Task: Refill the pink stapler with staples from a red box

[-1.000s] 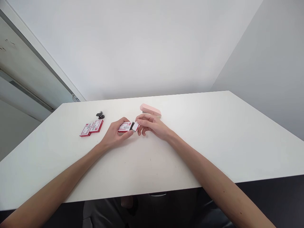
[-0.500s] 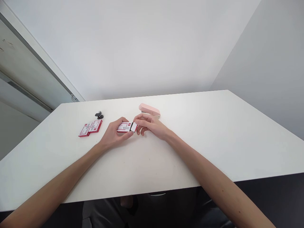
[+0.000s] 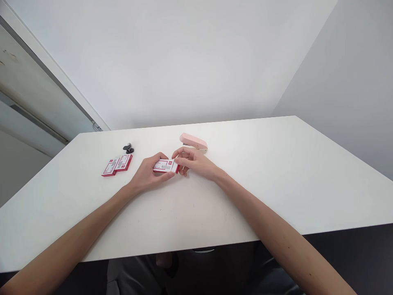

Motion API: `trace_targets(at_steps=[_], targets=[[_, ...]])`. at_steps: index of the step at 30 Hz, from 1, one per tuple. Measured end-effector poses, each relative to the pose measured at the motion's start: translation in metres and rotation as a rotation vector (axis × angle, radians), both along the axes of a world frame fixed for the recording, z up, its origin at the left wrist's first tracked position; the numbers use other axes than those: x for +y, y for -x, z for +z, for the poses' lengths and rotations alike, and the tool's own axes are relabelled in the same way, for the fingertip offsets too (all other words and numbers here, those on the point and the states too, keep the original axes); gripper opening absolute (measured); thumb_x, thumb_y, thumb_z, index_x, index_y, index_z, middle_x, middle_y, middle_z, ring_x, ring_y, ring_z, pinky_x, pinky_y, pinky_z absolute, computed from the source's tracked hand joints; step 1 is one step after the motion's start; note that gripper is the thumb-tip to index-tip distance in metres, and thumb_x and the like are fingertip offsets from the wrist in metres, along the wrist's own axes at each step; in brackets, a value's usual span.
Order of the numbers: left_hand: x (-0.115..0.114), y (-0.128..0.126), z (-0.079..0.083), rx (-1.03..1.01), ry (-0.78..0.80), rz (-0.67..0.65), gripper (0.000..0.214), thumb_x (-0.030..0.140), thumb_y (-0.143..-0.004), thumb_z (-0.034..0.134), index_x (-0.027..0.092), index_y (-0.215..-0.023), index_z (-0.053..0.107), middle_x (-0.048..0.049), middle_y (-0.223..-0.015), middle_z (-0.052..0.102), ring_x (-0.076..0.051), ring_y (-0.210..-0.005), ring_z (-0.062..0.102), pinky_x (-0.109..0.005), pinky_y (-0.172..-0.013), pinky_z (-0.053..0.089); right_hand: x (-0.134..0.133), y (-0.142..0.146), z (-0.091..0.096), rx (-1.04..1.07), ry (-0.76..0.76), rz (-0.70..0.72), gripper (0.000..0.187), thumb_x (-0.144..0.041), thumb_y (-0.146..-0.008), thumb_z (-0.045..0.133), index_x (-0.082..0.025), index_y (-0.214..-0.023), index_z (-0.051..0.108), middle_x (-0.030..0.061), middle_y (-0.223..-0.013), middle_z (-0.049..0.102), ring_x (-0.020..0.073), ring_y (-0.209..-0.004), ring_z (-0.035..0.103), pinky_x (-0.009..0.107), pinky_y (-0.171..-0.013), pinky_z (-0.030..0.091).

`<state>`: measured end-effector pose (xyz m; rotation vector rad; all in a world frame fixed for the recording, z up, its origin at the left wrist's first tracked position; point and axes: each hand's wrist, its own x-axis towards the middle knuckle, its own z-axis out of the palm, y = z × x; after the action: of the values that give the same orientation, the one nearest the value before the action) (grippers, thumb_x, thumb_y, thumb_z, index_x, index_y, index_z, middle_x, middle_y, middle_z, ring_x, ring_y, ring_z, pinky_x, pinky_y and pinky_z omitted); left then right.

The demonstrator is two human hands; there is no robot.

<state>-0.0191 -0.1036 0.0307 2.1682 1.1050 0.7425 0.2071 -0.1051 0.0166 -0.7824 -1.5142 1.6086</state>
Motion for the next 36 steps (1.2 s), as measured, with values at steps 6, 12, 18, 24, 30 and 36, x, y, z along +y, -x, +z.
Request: trace_targets(at_steps=[6,12,18,24,30,36], targets=[[0.002,0.001,-0.001,0.027,0.030,-0.026,0.042,0.058,-0.082,0.071,0.022,-0.095,0.056,0.0019,-0.077,0.069,-0.015,-0.062,0.059,-0.026,-0.056,0.041,-0.001,0.001,0.000,-0.025,-0.040,-0.003,0.031,-0.051,-0.092,0.073,-0.023,-0.104,0.065,-0.0021,-0.077,0.065,0.0131,-0.063,0.060,0.029,-0.060,0.053],[0.002,0.001,-0.002,0.018,0.043,-0.085,0.045,0.057,-0.080,0.075,0.022,-0.097,0.053,0.0025,-0.077,0.070,-0.015,-0.064,0.060,-0.027,-0.058,0.042,-0.002,0.004,-0.003,-0.075,-0.066,0.000,0.037,-0.056,-0.092,0.072,-0.024,-0.107,0.063,-0.0019,-0.078,0.065,0.0133,-0.065,0.061,0.029,-0.062,0.053],[-0.001,-0.001,0.000,0.011,0.019,-0.055,0.038,0.054,-0.083,0.071,0.022,-0.094,0.053,0.0026,-0.076,0.068,-0.014,-0.062,0.058,-0.027,-0.056,0.041,-0.003,0.005,-0.005,-0.090,-0.078,0.010,0.037,-0.059,-0.095,0.068,-0.024,-0.106,0.063,-0.0022,-0.077,0.066,0.0128,-0.064,0.061,0.028,-0.063,0.053],[0.003,-0.001,0.000,0.051,-0.111,0.104,0.036,0.054,-0.084,0.069,0.023,-0.091,0.052,0.0016,-0.078,0.064,-0.015,-0.065,0.056,-0.029,-0.059,0.041,-0.005,0.008,-0.004,-0.077,-0.079,-0.008,0.039,-0.059,-0.096,0.066,-0.024,-0.111,0.063,-0.0033,-0.073,0.063,0.0134,-0.064,0.061,0.029,-0.062,0.053],[0.019,0.011,-0.005,0.278,-0.340,0.280,0.033,0.054,-0.087,0.064,0.023,-0.095,0.056,-0.0051,-0.098,0.064,-0.022,-0.081,0.060,-0.037,-0.074,0.046,-0.005,0.006,-0.001,-0.088,-0.057,-0.070,0.039,-0.057,-0.096,0.067,-0.023,-0.114,0.062,-0.0024,-0.077,0.064,0.0125,-0.063,0.059,0.029,-0.062,0.053],[0.029,0.025,-0.010,0.442,-0.514,0.189,0.020,0.039,-0.086,0.063,0.023,-0.098,0.063,-0.0081,-0.099,0.063,-0.031,-0.100,0.058,-0.050,-0.100,0.042,-0.005,0.005,0.000,-0.098,-0.051,-0.081,0.035,-0.053,-0.096,0.068,-0.023,-0.112,0.063,-0.0023,-0.077,0.064,0.0123,-0.063,0.059,0.028,-0.063,0.052]])
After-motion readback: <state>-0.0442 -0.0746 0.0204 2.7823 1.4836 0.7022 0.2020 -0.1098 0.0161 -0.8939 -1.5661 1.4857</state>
